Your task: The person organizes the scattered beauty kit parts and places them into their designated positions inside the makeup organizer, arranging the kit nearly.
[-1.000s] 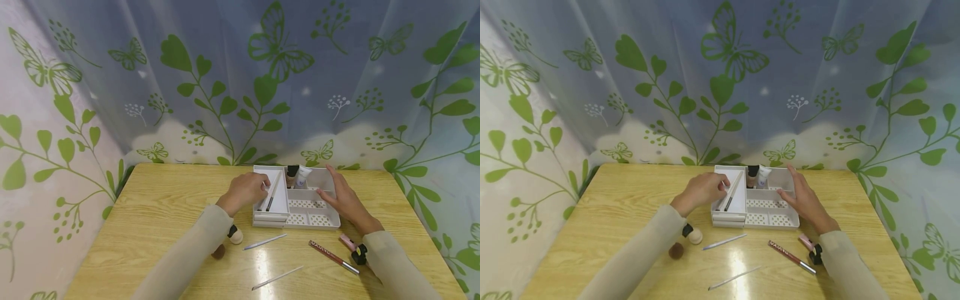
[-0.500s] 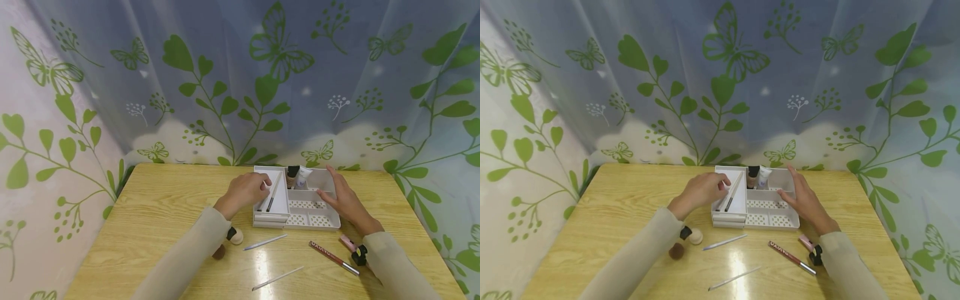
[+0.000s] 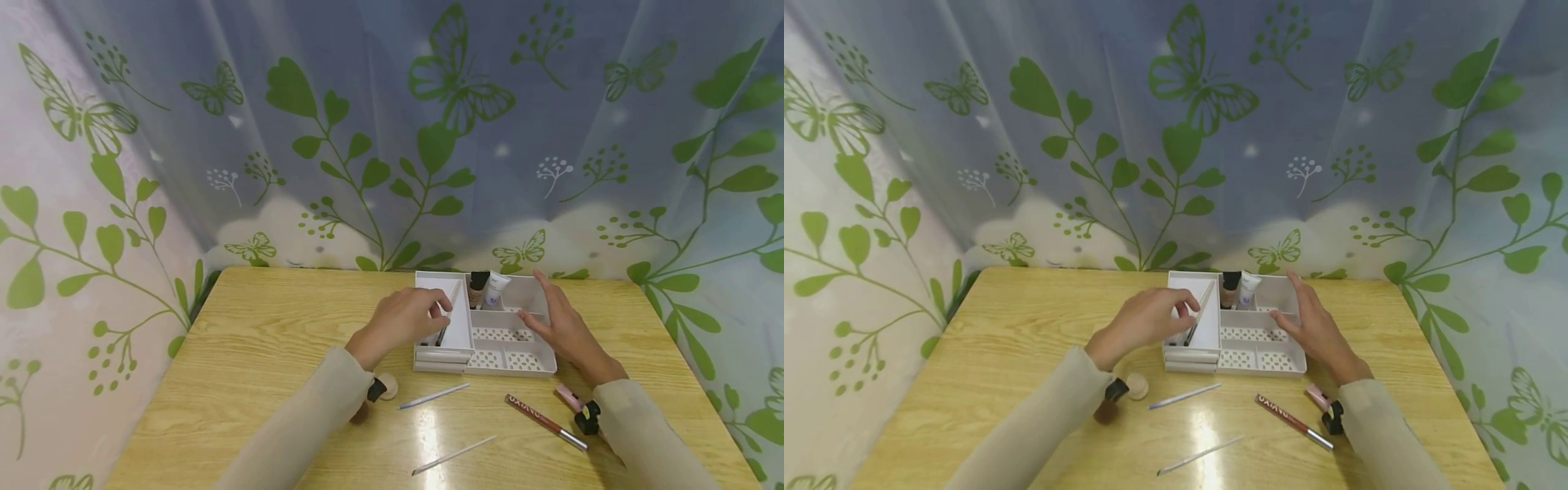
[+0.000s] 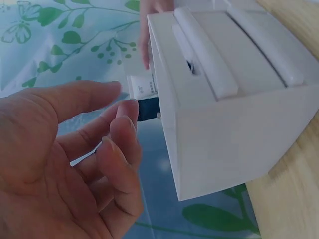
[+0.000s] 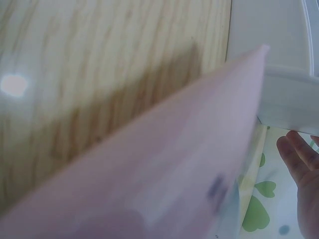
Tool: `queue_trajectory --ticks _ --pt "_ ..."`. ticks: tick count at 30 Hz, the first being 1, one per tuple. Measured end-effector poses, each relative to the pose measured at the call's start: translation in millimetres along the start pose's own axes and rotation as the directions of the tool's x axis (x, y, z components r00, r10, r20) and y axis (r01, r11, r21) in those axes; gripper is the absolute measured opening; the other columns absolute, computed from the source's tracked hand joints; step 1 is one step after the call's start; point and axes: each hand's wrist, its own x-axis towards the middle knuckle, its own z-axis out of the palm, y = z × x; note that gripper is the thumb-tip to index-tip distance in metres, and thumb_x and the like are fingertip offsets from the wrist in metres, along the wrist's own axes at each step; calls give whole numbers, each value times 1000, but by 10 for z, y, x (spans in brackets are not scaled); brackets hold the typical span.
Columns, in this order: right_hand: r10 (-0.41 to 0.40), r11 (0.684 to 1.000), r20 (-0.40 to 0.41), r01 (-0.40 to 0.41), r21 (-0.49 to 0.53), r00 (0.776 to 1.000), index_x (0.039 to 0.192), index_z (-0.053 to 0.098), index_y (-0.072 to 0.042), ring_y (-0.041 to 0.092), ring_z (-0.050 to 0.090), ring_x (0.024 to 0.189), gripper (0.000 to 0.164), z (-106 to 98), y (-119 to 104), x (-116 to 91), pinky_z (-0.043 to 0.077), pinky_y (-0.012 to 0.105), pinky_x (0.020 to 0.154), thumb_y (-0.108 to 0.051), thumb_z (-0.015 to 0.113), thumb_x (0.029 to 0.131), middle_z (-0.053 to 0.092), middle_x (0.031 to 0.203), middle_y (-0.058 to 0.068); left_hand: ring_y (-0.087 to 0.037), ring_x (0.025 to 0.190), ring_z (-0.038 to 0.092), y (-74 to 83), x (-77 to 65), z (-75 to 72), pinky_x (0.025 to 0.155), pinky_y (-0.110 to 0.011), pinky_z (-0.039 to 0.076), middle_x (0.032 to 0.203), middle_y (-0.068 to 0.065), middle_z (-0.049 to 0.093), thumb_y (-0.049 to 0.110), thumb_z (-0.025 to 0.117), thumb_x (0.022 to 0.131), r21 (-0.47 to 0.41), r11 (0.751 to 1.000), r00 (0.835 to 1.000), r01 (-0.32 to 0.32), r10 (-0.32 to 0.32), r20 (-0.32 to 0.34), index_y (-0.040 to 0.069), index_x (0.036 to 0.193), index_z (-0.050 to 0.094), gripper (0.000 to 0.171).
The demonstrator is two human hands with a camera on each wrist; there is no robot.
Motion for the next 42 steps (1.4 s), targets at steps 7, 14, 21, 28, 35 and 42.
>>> queue_trajectory --ticks 7,14,21,28,35,42 --pt "-18 1000 -13 18 -8 1000 176 11 -14 59 37 152 97 7 15 1 38 83 112 -29 75 105 29 173 32 -8 79 64 -14 -102 45 71 -29 51 102 11 76 33 72 106 -59 998 999 -33 35 24 25 119 78 17" --pt "-21 1000 -12 21 -5 1000 176 12 -13 59 37 153 97 15 33 -5 38 83 112 -29 75 105 29 173 32 -7 79 62 -34 -163 89 72 -29 49 99 12 75 33 74 105 -77 996 998 -46 48 30 29 108 76 7" --pt "-21 1000 -14 21 -5 1000 176 12 -13 59 37 153 97 10 31 -9 38 83 112 -29 76 104 29 172 32 -6 77 62 -48 -229 149 71 -28 49 97 12 75 32 74 104 -98 992 996 -74 79 51 28 106 77 5" --pt "-32 999 -18 32 5 999 176 12 -14 59 36 153 97 10 23 -1 38 83 112 -28 75 105 29 173 32 -4 80 61 -33 -315 211 76 -27 49 97 12 76 29 74 103 -95 989 990 -109 117 78 26 108 78 7" --pt "-36 999 -24 36 1 999 175 13 -12 59 37 152 96 18 21 5 38 83 112 -26 76 104 30 172 33 -3 84 62 -4 -404 291 80 -26 51 97 15 74 27 73 104 -79 990 984 -116 126 130 26 109 78 6" --pt "-29 1000 -18 29 3 999 175 13 -11 59 37 152 96 18 17 2 37 83 112 -26 75 104 30 171 34 2 85 63 56 -476 421 80 -22 52 93 17 73 28 75 104 -46 985 969 -169 175 173 23 111 80 10"
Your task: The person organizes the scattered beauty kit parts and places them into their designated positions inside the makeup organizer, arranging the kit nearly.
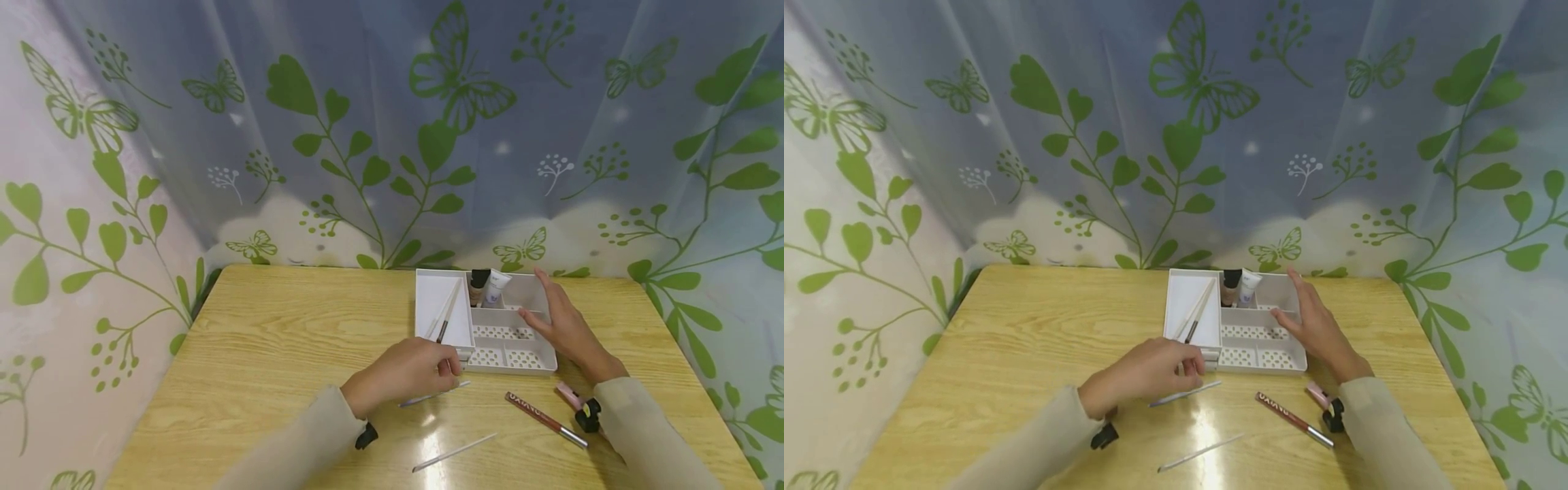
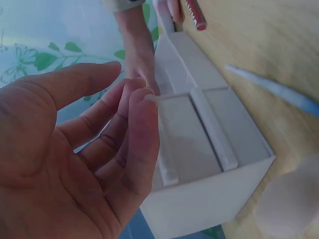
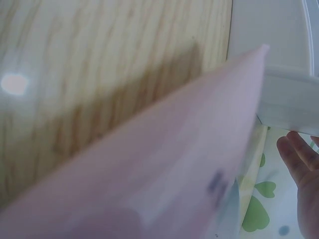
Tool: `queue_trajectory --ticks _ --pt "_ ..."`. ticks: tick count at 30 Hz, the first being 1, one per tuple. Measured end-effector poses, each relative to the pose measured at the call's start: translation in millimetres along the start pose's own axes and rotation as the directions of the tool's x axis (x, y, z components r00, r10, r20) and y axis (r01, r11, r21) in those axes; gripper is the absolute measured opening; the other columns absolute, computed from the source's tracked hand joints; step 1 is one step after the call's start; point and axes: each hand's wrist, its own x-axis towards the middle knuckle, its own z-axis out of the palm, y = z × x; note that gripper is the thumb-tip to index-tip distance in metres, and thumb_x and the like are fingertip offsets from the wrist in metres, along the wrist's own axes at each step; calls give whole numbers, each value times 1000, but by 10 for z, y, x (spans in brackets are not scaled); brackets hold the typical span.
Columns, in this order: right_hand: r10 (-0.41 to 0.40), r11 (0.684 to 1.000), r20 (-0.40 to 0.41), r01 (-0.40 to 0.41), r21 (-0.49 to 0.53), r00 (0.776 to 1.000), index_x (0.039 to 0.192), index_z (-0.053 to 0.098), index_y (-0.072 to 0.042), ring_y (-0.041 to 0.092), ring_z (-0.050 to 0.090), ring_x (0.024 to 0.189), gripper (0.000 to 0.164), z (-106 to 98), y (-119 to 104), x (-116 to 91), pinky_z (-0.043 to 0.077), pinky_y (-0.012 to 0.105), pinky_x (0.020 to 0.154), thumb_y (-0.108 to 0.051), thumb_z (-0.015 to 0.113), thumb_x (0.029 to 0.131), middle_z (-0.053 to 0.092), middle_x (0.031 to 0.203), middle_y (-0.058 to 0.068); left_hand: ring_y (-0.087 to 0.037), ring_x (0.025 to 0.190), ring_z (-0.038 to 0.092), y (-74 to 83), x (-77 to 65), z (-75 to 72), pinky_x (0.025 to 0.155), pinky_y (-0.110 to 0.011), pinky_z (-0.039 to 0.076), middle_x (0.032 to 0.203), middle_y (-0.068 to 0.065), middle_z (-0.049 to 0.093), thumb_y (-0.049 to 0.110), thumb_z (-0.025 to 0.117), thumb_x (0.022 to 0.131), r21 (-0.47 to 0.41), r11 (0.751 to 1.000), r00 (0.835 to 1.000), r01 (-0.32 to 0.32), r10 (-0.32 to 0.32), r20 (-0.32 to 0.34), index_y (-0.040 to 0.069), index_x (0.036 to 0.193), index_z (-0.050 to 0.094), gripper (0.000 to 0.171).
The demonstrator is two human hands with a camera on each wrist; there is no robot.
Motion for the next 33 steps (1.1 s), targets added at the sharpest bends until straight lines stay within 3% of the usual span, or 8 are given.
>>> queue_trajectory --ticks 9,13,25,33 --pt "-7 1000 -3 7 1 1000 175 13 -11 60 39 149 96 -5 -12 -8 39 84 110 -25 75 104 32 169 36 5 80 59 15 -37 285 69 -17 48 90 19 71 28 81 98 35 999 998 -17 15 56 27 102 78 5" --pt "-3 1000 0 3 -2 1000 175 13 -11 60 39 149 95 -7 -7 -6 39 84 110 -26 75 105 31 169 36 6 80 59 23 -65 405 71 -17 48 87 21 70 27 80 96 52 999 997 -10 6 78 28 102 78 7" --pt "11 1000 5 -11 -18 1000 174 14 -8 60 39 149 94 -16 -13 5 38 84 111 -28 75 105 31 169 36 4 78 56 -6 -117 614 67 -19 47 87 22 65 28 79 94 63 998 991 12 -21 134 28 103 75 10" --pt "23 1000 21 -23 -10 1000 174 13 -8 59 40 149 94 -18 -7 11 38 84 111 -30 74 106 30 170 35 1 75 53 -48 -137 799 64 -24 45 87 20 59 31 83 91 155 988 988 22 -46 151 30 101 70 17"
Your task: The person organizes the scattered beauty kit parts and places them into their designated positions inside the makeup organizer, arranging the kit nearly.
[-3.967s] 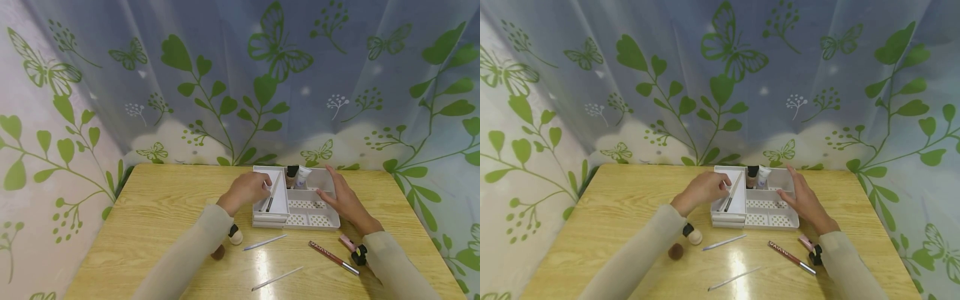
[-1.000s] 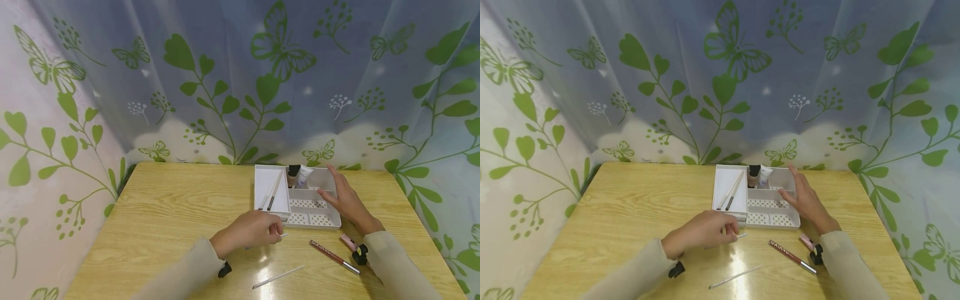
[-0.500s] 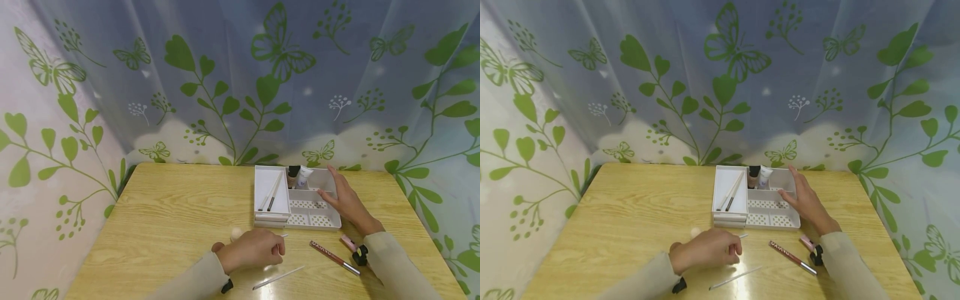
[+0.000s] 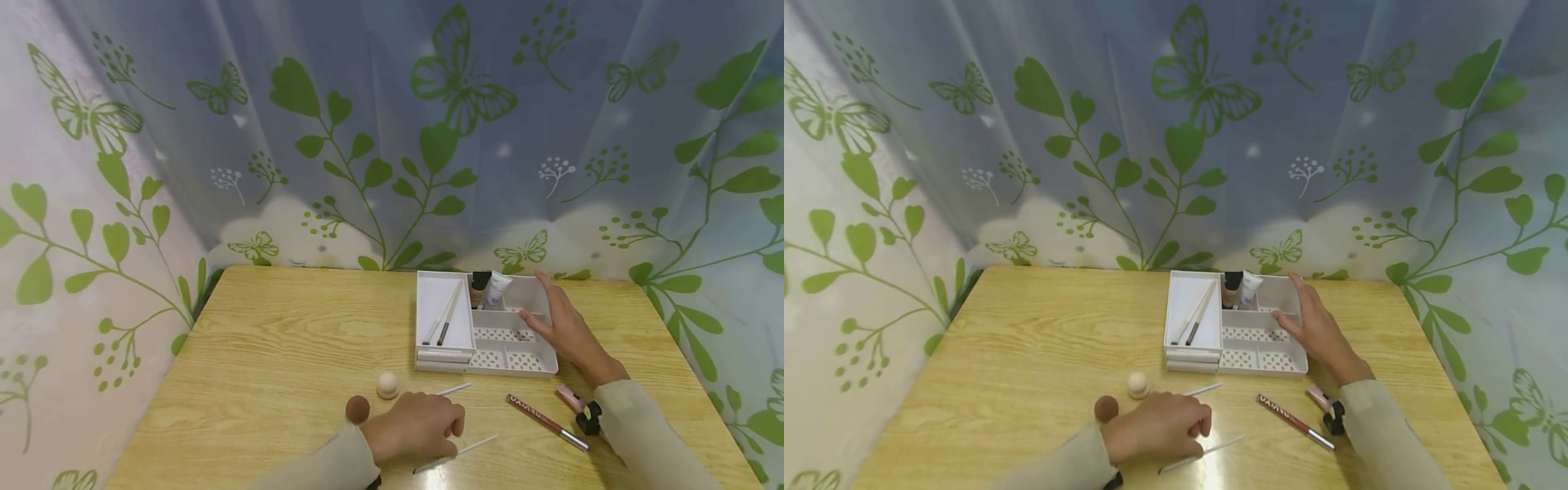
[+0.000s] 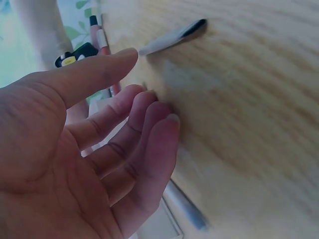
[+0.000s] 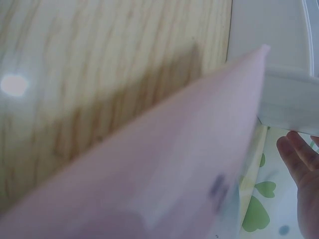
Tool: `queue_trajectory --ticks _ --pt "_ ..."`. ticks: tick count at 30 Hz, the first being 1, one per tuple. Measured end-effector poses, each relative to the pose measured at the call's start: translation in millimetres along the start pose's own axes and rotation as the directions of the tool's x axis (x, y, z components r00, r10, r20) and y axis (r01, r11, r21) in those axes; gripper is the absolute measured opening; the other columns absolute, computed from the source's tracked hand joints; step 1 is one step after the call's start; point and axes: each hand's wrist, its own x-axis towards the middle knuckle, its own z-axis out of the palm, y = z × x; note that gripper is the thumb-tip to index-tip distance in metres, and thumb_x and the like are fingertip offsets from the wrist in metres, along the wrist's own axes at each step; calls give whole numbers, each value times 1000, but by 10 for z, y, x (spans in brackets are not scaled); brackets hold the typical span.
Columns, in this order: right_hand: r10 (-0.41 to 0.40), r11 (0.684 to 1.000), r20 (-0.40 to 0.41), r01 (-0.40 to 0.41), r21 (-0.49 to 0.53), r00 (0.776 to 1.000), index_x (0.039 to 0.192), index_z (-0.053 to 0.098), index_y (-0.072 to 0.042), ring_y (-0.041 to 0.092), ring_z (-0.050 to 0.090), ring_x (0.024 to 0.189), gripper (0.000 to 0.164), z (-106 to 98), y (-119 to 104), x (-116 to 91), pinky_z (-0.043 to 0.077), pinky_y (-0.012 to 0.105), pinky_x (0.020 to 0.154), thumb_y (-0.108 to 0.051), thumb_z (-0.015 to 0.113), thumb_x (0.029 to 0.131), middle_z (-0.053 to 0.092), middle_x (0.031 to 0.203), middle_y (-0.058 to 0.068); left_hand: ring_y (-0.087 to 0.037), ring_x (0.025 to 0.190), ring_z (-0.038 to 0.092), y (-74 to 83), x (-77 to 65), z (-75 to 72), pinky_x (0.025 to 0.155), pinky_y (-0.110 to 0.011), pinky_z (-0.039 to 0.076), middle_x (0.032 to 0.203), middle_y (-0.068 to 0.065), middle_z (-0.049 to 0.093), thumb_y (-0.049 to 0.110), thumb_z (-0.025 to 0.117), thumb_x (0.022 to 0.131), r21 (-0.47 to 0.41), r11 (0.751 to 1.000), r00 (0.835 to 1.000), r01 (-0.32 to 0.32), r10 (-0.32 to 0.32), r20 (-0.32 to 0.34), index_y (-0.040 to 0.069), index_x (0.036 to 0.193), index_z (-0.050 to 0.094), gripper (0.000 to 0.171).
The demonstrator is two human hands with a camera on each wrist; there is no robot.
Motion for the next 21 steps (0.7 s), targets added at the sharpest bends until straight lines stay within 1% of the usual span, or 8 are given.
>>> queue_trajectory --ticks 6,12,17,21 --pt "11 1000 6 -11 0 1000 175 11 -10 59 40 149 95 -2 3 -4 39 83 111 -31 73 106 30 170 35 1 73 53 9 9 36 63 -25 44 85 21 59 29 83 92 15 1000 1000 4 -4 2 31 95 67 17" --pt "5 1000 10 -5 4 1000 175 12 -8 59 36 152 95 -6 -7 4 37 84 112 -31 73 106 28 172 34 3 70 51 49 -8 59 61 -24 41 79 23 56 24 82 88 44 999 1000 -19 20 -14 32 89 64 20" --pt "-2 1000 4 2 15 1000 175 12 -6 60 37 151 95 -15 -33 1 37 83 112 -28 74 106 29 170 36 2 69 50 77 -14 59 61 -25 42 76 21 54 17 79 86 82 996 999 -29 31 -29 31 88 64 21" --pt "-3 1000 4 3 16 1000 175 11 -6 59 39 149 95 -14 -36 4 38 83 110 -27 73 106 30 169 37 -1 71 51 104 10 69 64 -29 44 79 19 56 15 78 85 98 995 1000 -24 24 -7 30 91 64 21"
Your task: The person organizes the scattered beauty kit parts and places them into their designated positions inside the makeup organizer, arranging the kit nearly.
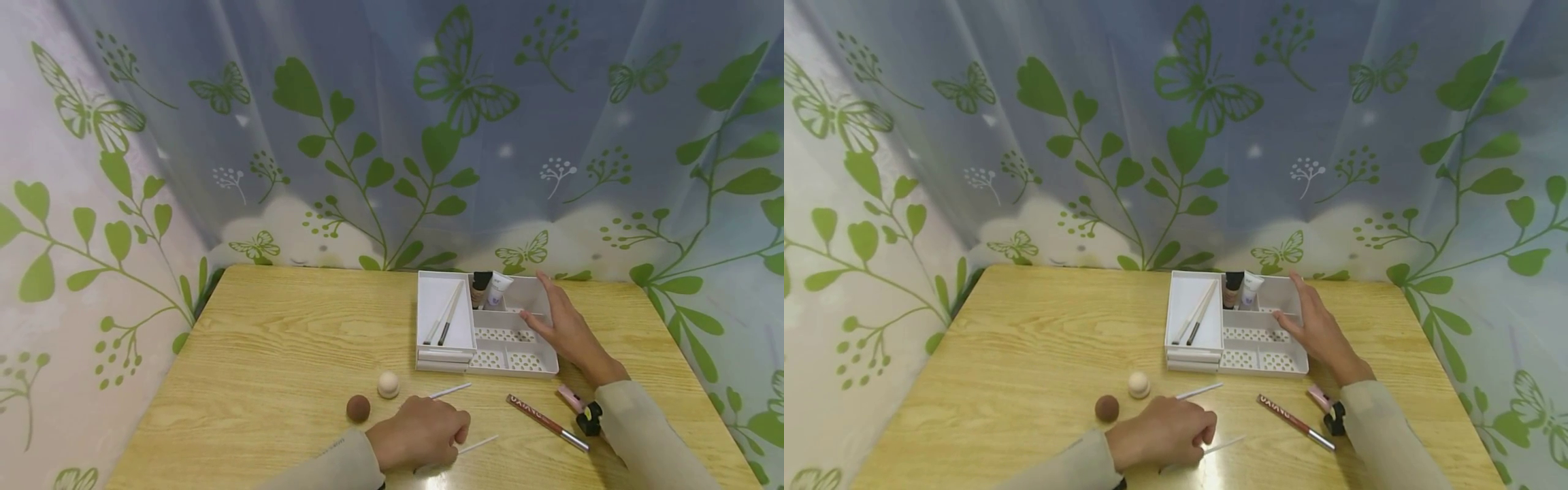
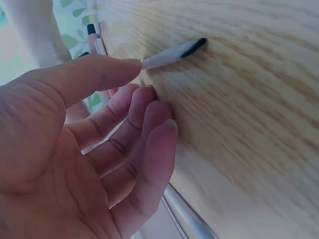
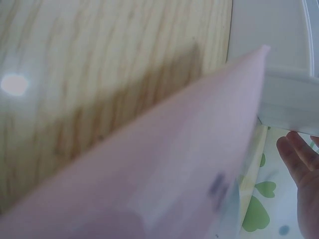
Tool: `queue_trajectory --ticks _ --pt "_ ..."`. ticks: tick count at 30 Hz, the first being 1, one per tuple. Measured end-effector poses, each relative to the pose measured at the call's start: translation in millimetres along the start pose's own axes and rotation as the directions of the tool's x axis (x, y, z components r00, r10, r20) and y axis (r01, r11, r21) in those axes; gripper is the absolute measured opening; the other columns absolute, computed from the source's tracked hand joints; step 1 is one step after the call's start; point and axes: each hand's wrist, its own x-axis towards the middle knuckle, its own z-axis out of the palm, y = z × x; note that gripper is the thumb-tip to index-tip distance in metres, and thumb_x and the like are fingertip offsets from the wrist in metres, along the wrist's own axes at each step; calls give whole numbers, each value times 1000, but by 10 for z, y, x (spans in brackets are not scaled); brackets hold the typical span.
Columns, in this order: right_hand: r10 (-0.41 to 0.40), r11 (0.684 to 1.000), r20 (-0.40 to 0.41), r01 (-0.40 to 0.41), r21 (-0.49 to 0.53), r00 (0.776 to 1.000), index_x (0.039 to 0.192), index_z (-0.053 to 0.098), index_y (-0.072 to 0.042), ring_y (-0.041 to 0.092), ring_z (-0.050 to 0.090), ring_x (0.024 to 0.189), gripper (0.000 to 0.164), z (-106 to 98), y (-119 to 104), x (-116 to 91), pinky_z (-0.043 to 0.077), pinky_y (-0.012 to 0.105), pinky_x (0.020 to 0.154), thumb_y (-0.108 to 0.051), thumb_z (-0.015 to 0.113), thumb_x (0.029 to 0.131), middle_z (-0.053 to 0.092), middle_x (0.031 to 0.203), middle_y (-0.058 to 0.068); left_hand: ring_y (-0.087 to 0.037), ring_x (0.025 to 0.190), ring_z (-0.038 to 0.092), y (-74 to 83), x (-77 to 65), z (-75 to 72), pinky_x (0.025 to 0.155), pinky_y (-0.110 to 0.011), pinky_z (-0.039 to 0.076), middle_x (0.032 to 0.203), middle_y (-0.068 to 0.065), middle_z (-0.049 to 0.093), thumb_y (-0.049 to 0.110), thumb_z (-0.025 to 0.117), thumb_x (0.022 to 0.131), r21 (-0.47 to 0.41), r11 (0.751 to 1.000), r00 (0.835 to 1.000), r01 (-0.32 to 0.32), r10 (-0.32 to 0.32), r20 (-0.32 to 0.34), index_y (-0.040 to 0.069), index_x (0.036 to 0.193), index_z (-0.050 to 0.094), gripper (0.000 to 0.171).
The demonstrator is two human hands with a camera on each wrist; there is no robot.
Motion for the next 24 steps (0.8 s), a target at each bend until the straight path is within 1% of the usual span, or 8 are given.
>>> queue_trajectory --ticks 4,5,8,11,14,17,19,24 --pt "3 1000 3 -3 -1 1000 175 11 -6 59 41 147 94 -3 5 -6 39 83 109 -27 72 106 31 168 38 -4 73 54 37 31 21 66 -31 48 86 16 63 15 77 86 48 999 1000 -5 4 15 29 99 67 22" --pt "6 1000 5 -6 -2 1000 175 11 -7 59 41 147 94 -4 6 -6 39 83 109 -27 72 107 31 168 37 -5 73 54 46 33 25 66 -31 48 86 15 64 14 77 87 74 997 1000 -8 7 10 29 99 66 22" --pt "12 1000 10 -12 -8 1000 175 9 -8 59 41 146 95 -7 2 -11 40 83 109 -29 72 107 32 167 38 -6 68 53 64 29 33 59 -29 47 84 12 64 15 76 92 159 987 1000 -14 18 -19 26 96 63 17" --pt "16 1000 12 -16 -9 1000 175 9 -8 59 41 147 95 -4 -4 -12 40 83 109 -29 72 107 32 166 38 -7 61 48 61 13 38 50 -28 41 78 9 59 17 73 98 234 972 997 -25 40 -59 23 92 58 17" --pt "13 1000 8 -13 -10 1000 175 11 -6 59 40 147 94 -1 -10 -10 39 83 110 -27 72 106 32 167 38 -7 59 46 36 7 44 47 -26 38 77 9 58 18 71 100 270 962 992 -45 74 -99 23 94 58 16" --pt "8 1000 7 -8 -9 1000 174 12 -5 60 40 148 94 -6 -17 -10 39 83 110 -27 72 106 31 167 38 -7 58 46 0 6 47 46 -26 36 77 9 59 17 70 99 272 960 986 -61 100 -134 24 94 60 14" --pt "8 1000 9 -8 -6 1000 175 11 -6 60 39 149 94 -11 -26 -13 39 83 110 -28 72 106 31 168 38 -6 59 46 -21 6 40 47 -25 36 78 10 59 17 70 98 263 963 984 -66 107 -143 26 93 61 14" --pt "10 1000 11 -10 -4 1000 175 11 -7 60 39 149 95 -19 -37 -18 38 82 111 -27 73 106 30 168 37 -6 63 48 -40 -14 9 52 -26 38 83 12 61 20 70 100 199 978 990 -63 87 -113 29 97 65 11"
